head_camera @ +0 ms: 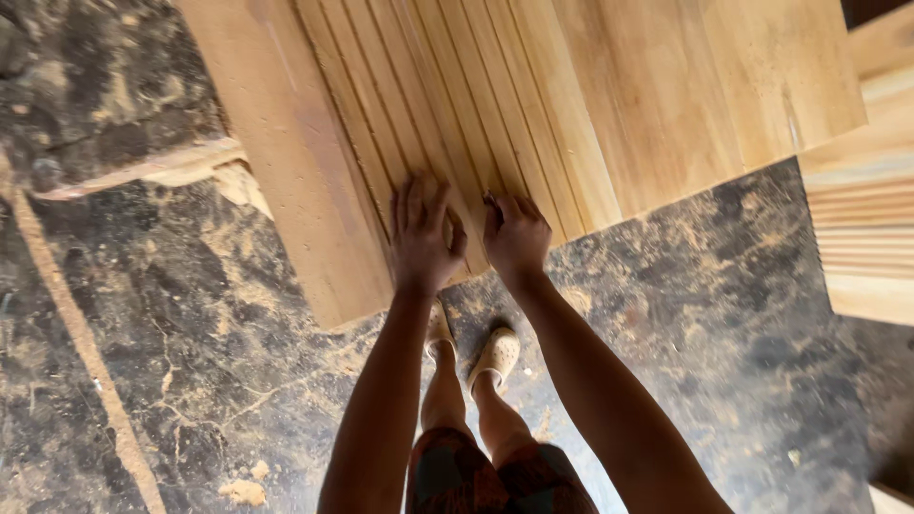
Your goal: The person sands a large wooden panel with parallel grooves using a sanding block. They move the block back and forth along the grooves, holding the panel with the other hand. The work continues across the surface of the panel.
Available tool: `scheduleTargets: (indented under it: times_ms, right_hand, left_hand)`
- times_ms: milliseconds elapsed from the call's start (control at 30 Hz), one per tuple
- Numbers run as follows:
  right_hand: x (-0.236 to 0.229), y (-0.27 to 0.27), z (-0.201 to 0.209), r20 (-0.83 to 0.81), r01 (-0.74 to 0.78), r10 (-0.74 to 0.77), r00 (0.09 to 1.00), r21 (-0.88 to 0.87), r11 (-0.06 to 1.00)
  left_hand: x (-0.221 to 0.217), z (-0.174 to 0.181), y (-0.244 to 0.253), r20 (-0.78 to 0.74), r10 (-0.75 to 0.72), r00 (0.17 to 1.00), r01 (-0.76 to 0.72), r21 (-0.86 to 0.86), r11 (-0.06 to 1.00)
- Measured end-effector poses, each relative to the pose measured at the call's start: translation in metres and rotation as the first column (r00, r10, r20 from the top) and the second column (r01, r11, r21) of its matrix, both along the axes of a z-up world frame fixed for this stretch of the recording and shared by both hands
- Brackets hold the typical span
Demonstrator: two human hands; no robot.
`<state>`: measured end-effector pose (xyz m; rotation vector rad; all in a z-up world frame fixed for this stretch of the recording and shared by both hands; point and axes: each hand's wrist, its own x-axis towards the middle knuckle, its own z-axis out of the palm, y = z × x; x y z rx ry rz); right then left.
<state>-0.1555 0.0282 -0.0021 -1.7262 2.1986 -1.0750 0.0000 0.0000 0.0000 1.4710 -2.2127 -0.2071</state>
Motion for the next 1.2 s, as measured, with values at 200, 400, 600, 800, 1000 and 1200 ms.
scheduleTargets:
  times_ms: [200, 400, 600, 800, 1000, 1200]
  right_hand:
    - [-0.001, 0.003, 0.005, 0.045, -0.008, 0.006, 0.999, 0.032, 0.999]
    - [-0.005, 0.055, -0.007, 0.018, -0.047, 0.047, 0.999, 0.047, 0.998]
    - [-0.012, 0.040, 0.007, 0.092, -0.110, 0.105, 0.990, 0.048, 0.993]
    - [-0.018, 0.024, 0.010, 0.110, -0.138, 0.129, 0.985, 0.075, 0.988]
    - [-0.024, 0.029, 0.012, 0.154, -0.191, 0.182, 0.971, 0.044, 0.981]
    - [-0.026, 0.028, 0.011, 0.174, -0.195, 0.180, 0.968, 0.073, 0.978]
  left_hand:
    - [-0.005, 0.005, -0.004, -0.005, 0.007, 1.000, -0.007, 0.004, 1.000]
    - [-0.001, -0.014, 0.003, -0.054, -0.019, 0.998, 0.016, -0.059, 0.998]
    - [0.007, -0.022, -0.001, 0.025, -0.019, 1.000, 0.018, 0.035, 0.999]
    - [0.010, -0.020, -0.010, 0.079, -0.038, 0.996, 0.032, 0.080, 0.996]
    - [0.010, -0.022, -0.006, 0.074, -0.039, 0.997, 0.033, 0.075, 0.997]
    - [0.012, -0.023, -0.005, 0.067, -0.058, 0.996, 0.054, 0.061, 0.997]
